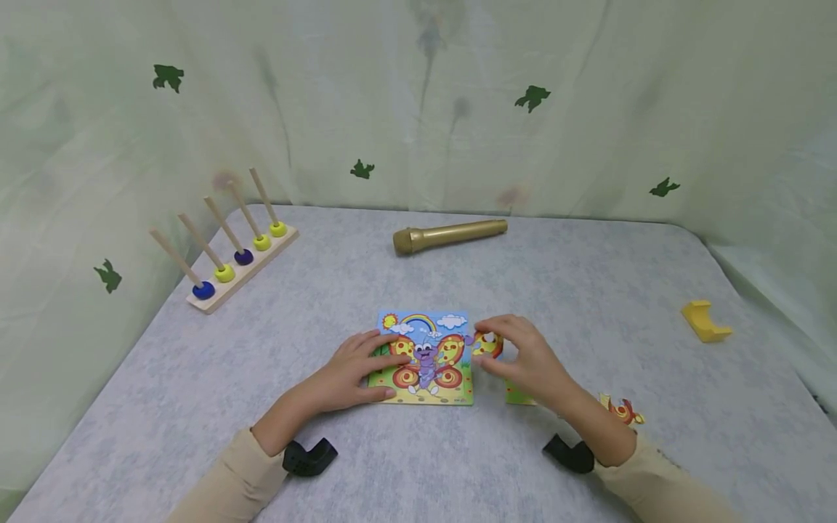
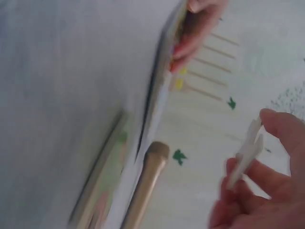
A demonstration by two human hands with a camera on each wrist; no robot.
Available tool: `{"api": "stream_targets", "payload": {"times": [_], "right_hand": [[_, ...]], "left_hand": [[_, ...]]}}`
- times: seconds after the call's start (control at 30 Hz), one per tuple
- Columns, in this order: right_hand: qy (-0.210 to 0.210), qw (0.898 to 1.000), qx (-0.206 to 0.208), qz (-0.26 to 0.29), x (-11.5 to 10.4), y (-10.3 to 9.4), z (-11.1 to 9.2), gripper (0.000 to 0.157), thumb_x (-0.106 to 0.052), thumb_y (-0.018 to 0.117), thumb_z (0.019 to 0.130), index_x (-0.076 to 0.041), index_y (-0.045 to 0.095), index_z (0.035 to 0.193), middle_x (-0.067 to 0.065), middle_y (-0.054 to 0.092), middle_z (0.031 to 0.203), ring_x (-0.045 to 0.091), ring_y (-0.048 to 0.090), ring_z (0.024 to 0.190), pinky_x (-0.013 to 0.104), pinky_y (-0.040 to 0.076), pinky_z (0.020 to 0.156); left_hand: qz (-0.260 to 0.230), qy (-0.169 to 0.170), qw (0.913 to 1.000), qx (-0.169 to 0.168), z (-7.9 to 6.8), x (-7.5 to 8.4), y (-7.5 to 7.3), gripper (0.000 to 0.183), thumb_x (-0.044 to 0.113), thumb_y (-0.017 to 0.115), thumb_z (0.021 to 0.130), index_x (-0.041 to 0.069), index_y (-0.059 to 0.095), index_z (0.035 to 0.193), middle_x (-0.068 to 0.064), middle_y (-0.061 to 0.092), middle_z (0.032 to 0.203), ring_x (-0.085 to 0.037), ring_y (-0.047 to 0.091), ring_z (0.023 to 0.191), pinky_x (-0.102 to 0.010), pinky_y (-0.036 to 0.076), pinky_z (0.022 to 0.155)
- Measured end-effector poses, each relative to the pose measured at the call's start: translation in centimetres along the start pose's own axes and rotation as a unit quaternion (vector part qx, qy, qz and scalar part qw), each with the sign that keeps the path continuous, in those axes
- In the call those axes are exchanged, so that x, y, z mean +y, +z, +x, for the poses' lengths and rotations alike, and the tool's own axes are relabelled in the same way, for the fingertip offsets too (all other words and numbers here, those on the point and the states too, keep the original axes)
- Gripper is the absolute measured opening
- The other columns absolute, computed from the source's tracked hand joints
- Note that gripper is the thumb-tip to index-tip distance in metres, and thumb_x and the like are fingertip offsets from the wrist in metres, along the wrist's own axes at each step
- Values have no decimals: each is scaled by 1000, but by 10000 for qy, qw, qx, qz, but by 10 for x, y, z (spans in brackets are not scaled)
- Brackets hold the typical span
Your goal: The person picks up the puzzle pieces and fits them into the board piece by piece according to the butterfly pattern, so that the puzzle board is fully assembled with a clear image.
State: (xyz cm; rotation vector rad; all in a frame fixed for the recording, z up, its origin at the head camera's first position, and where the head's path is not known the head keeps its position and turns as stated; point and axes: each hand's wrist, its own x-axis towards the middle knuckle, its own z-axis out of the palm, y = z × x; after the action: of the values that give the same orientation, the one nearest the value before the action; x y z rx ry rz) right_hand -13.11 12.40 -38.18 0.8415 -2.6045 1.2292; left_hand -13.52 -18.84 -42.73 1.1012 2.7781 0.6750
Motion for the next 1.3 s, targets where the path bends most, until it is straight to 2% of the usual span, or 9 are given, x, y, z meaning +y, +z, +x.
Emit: {"api": "stream_targets", "payload": {"times": [0.2,0.5,0.77,1.03,1.2,1.3], "right_hand": [[97,9985,-515,-153,3,28,13,40,-24,74,75,-6,63,110,2,58,108,20,47,100,39,40,83],[141,9956,-846,-385,16,49,22,36,-24,72,77,-10,65,108,0,58,102,17,47,96,35,39,81],[113,9941,-880,-618,19,55,25,36,-25,73,75,-10,65,108,1,57,103,17,46,95,34,39,80],[215,9945,-975,-312,20,57,29,35,-24,74,75,-10,65,106,1,54,102,17,44,91,33,38,75],[401,9930,-1076,-268,20,58,31,35,-27,74,75,-13,66,106,-1,53,101,14,42,88,30,36,71],[521,9923,-1084,-288,19,59,33,36,-28,74,74,-13,66,105,-2,52,100,14,42,88,30,36,71]], "left_hand": [[40,48,10000,-14,0,1,0,51,49,55,84,30,49,130,-2,30,142,-32,19,129,-51,13,101],[71,0,10000,-38,1,2,0,51,50,55,84,31,49,130,-3,29,142,-32,19,129,-51,13,101],[102,-4,9999,42,0,4,-1,51,51,54,84,31,49,130,-2,29,142,-32,19,129,-51,14,101],[86,-26,9994,324,3,7,1,46,50,54,85,28,55,125,-4,35,138,-32,21,128,-51,14,101],[-12,172,9991,388,7,10,2,42,42,58,85,19,58,120,-1,40,135,-24,26,128,-52,11,102],[-101,144,9994,303,10,13,3,42,42,57,86,18,57,120,2,41,134,-17,28,128,-52,9,103]]}}
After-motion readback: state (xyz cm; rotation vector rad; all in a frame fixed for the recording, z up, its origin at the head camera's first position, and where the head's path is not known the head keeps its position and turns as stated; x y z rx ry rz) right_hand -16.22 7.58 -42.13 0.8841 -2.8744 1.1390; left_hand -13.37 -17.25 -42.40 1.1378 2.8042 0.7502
